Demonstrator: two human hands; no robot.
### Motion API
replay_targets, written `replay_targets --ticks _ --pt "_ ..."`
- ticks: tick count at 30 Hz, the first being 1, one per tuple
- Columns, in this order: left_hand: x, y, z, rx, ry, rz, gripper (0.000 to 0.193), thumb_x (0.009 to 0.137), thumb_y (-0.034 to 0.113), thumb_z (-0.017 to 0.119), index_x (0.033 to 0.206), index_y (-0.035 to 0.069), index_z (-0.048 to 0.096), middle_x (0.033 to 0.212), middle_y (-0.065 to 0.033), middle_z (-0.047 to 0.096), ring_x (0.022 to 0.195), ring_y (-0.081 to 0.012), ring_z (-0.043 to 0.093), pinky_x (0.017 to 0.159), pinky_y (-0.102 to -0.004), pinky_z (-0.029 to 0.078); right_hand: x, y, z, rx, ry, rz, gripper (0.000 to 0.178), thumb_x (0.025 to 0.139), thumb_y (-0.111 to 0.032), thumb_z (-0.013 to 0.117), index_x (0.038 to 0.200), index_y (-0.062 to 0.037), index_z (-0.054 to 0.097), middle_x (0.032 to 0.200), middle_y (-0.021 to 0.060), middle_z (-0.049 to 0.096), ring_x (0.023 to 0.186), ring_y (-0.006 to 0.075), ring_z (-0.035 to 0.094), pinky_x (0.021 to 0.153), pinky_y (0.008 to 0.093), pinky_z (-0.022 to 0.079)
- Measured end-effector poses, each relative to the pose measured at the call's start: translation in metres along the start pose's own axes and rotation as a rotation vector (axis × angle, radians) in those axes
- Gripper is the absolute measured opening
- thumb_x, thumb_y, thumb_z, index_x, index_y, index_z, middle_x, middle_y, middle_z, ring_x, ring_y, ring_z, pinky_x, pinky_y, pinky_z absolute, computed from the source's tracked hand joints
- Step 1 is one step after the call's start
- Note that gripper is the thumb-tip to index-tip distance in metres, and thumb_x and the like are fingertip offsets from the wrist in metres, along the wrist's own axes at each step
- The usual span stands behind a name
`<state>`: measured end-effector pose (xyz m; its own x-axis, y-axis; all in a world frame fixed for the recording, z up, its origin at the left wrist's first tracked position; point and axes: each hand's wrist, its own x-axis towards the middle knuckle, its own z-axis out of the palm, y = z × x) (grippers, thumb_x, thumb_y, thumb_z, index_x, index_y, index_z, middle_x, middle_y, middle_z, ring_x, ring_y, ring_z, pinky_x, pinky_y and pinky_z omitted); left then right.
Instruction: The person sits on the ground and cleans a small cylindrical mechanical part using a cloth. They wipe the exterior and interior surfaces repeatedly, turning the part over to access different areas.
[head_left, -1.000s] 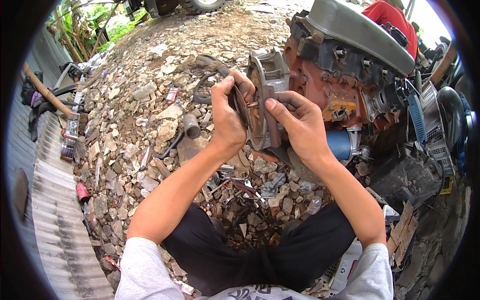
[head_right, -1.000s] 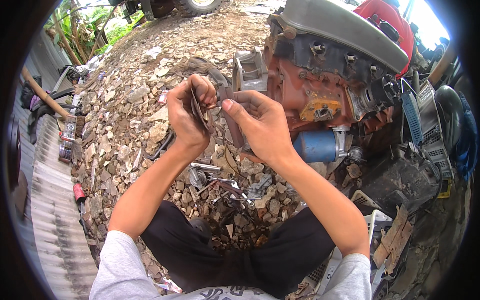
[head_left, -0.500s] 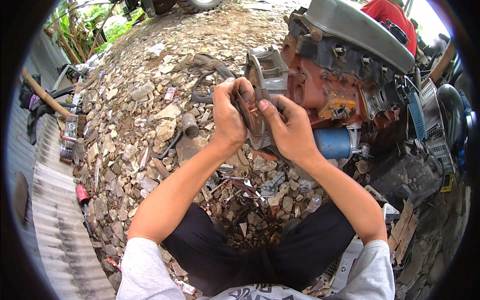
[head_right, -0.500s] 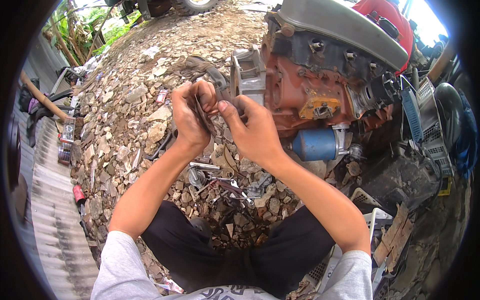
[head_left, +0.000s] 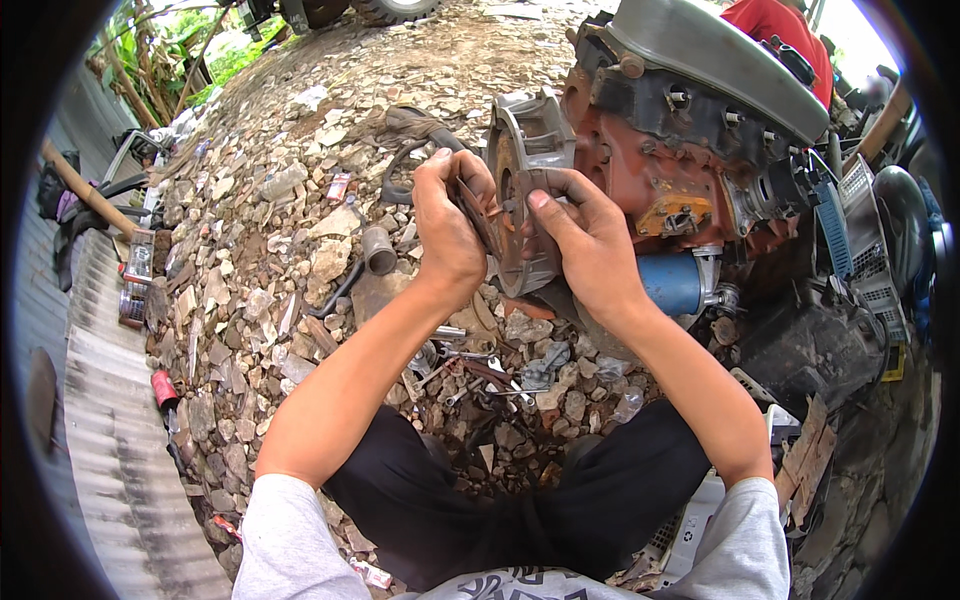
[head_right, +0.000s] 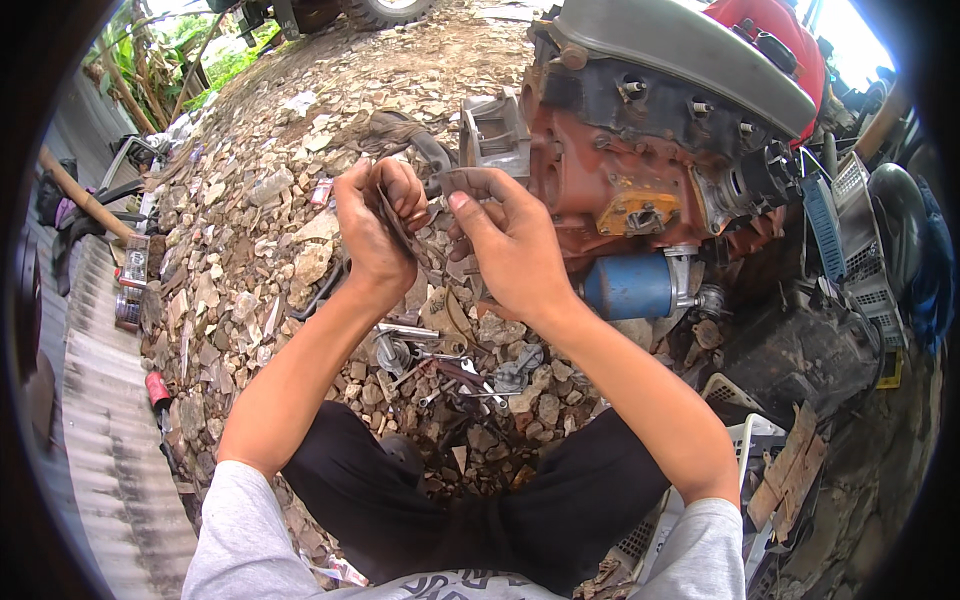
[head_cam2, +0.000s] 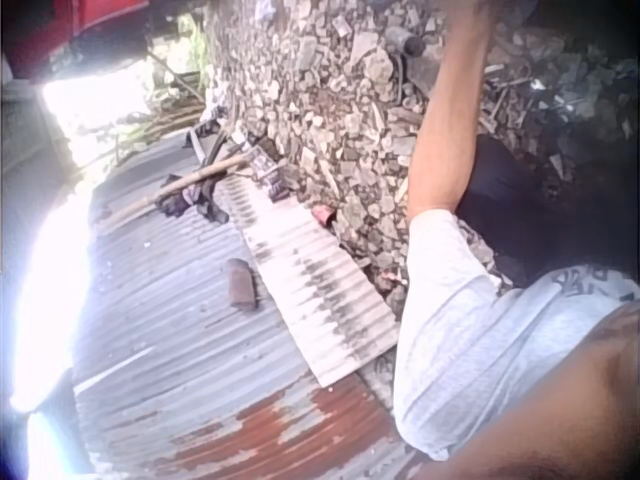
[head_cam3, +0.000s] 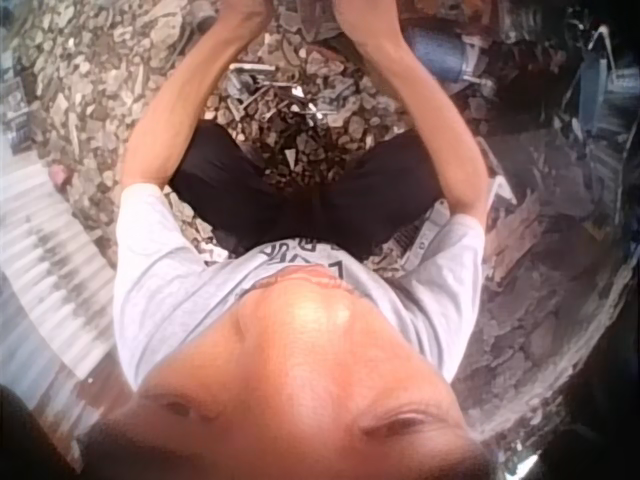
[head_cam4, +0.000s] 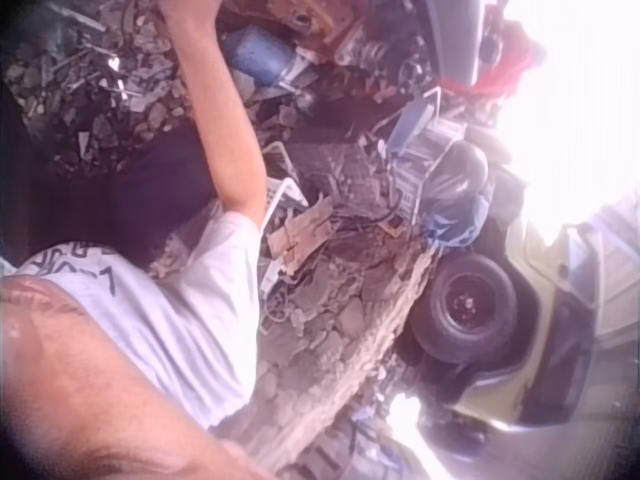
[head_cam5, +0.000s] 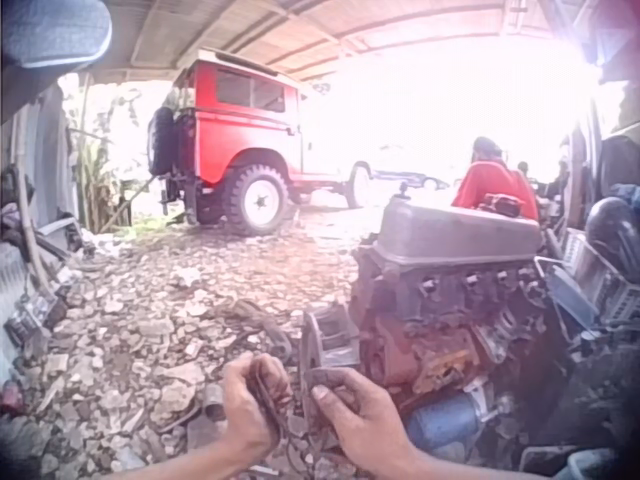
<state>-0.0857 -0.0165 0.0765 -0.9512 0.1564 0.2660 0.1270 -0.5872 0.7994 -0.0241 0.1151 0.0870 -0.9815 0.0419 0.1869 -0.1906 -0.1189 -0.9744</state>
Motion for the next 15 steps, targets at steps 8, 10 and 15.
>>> replay_targets --ticks 8,10,15 --pt "-0.002 -0.003 -0.002 0.173 -0.009 0.075 0.042 0.096 0.038 0.030 0.064 0.012 0.032 0.062 -0.0004 0.031 0.057 -0.0124 0.027 0.055 -0.0291 0.025 -0.003 0.002 0.008 -0.177 0.021 0.009 0.025 0.098 -0.020 0.060 0.101 0.0043 0.064 0.076 0.0023 0.063 0.063 0.0054 0.049 0.055 0.0230 0.040" --pt "-0.006 -0.006 0.000 0.298 -0.033 0.144 0.042 0.098 0.037 0.028 0.064 0.012 0.032 0.062 -0.0002 0.031 0.058 -0.0123 0.028 0.056 -0.0294 0.026 0.000 0.011 0.005 -0.291 0.047 -0.052 0.027 0.098 -0.022 0.059 0.100 0.0043 0.064 0.073 0.0043 0.063 0.062 0.0073 0.048 0.055 0.0263 0.040" --pt "-0.009 -0.008 0.006 0.295 0.036 0.124 0.040 0.099 0.034 0.027 0.065 0.012 0.029 0.064 0.0009 0.028 0.061 -0.0116 0.027 0.058 -0.0302 0.025 0.004 0.020 0.006 -0.350 0.066 -0.103 0.028 0.098 -0.024 0.058 0.100 0.0038 0.063 0.070 0.0102 0.060 0.063 0.0119 0.050 0.059 0.0327 0.043"
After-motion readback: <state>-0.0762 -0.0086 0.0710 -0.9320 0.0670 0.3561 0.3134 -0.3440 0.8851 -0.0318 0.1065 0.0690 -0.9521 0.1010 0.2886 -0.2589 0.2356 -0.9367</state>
